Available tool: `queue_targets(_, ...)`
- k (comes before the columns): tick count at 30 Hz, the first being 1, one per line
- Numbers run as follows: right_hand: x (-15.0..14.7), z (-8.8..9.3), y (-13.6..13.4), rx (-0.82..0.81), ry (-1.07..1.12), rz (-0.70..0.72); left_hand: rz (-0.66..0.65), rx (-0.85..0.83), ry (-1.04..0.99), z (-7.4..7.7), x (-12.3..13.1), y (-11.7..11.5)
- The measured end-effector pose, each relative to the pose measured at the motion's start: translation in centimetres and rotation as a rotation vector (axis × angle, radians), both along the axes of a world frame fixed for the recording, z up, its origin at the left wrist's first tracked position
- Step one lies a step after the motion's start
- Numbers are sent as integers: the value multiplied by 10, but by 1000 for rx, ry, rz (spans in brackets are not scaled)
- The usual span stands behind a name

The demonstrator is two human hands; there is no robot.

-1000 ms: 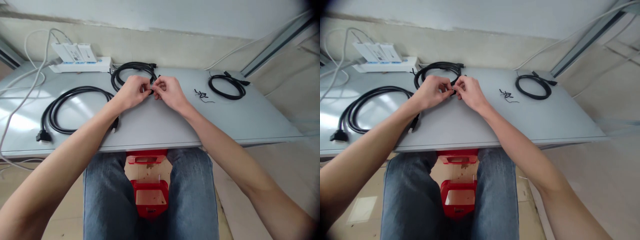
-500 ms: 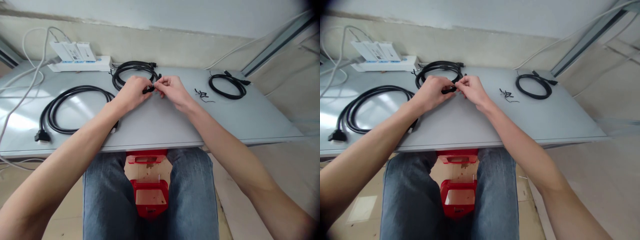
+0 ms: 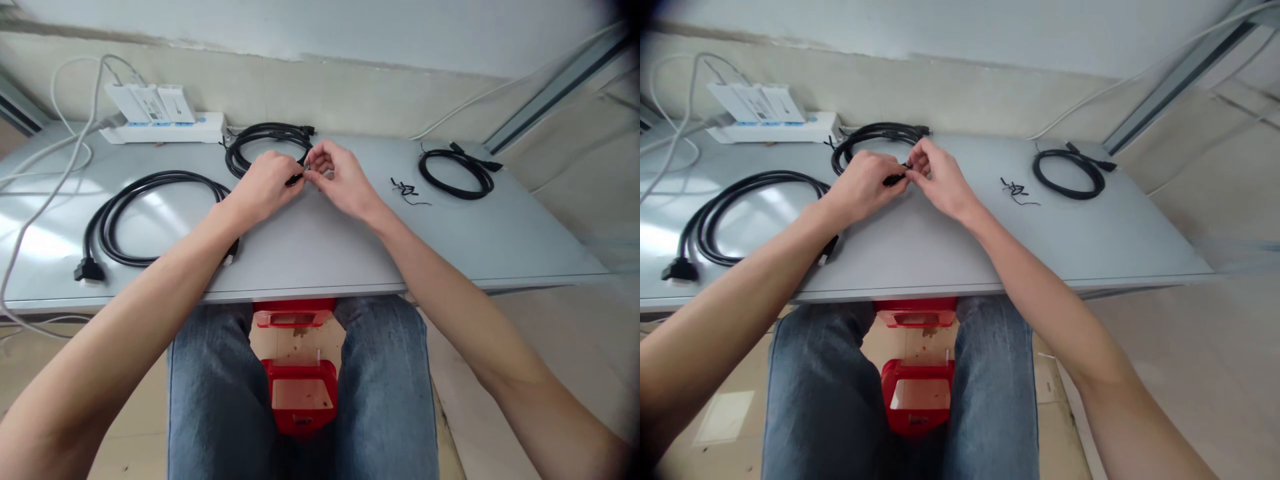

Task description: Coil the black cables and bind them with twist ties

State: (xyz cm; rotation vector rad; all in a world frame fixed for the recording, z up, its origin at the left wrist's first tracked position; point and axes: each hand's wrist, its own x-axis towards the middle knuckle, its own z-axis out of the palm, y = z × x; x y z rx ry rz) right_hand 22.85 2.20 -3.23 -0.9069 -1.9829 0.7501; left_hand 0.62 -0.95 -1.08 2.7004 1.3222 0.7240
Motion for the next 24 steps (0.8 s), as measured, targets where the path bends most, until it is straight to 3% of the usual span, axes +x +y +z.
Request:
queue_targets(11,13,9,-4,168,-170,61,-82,27,-43,-3,-3,5)
queue_targets(24,10,29,-14,-4,-121,-20,-6,-100,-93,2,-1,1)
